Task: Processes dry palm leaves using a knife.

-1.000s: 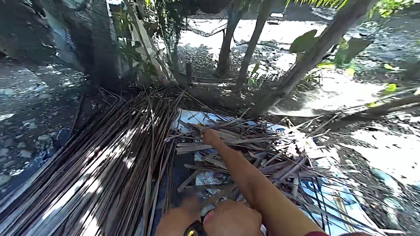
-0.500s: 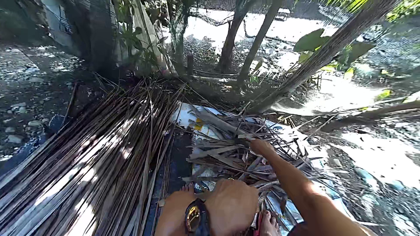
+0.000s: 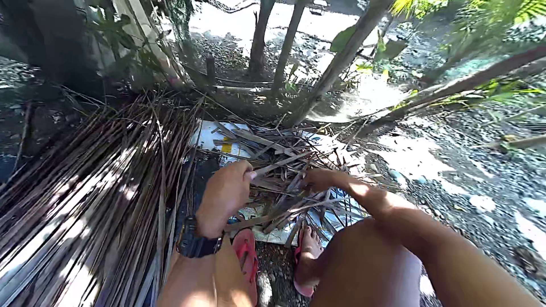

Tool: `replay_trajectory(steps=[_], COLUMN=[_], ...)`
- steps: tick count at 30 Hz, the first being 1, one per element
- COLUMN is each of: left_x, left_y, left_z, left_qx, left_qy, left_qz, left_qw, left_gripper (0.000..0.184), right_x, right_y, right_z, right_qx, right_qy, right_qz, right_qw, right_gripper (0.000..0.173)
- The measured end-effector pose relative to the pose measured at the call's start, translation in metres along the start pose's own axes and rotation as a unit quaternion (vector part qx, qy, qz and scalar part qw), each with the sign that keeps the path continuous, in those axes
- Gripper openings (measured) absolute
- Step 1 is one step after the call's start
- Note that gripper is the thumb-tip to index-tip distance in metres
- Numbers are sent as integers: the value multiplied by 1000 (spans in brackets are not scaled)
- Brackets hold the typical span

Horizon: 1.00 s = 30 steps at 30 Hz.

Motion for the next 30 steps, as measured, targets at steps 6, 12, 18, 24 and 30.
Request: replay_trajectory(steps=[6,12,18,24,30], left_x=[-2,4,6,-9,-70], left_y=[0,0,2,-3,-67], left_z=[10,10,12,6,-56], left_qx=[12,19,5,-51,-172], left_qy=[-10,-6,17,85,296], left_qz=[-19,-32,-22,19,68], left_qw=[1000,999,1000,995,937], left_gripper=[32,33,29,24,31], right_x=[5,-18,-19,9,-46], right_y=[10,48,18,-2,21], right_z=[21,9,14,29,-24], right_qx=[-19,38,29,-42,62], right_qy=[-9,53,-3,-41,163], right_qz=[158,235,48,110,98], right_qw=[987,970,998,992,980], right_gripper=[34,35,35,28,32])
Point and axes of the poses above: each hand's wrist, its own x-axis towards the middle knuckle, its own z-axis out of the palm, y = z × x, the point moved 5 cm from there along x, towards the middle knuckle, and after that the axes turned 13 degrees about -z, right-handed, at the moved point
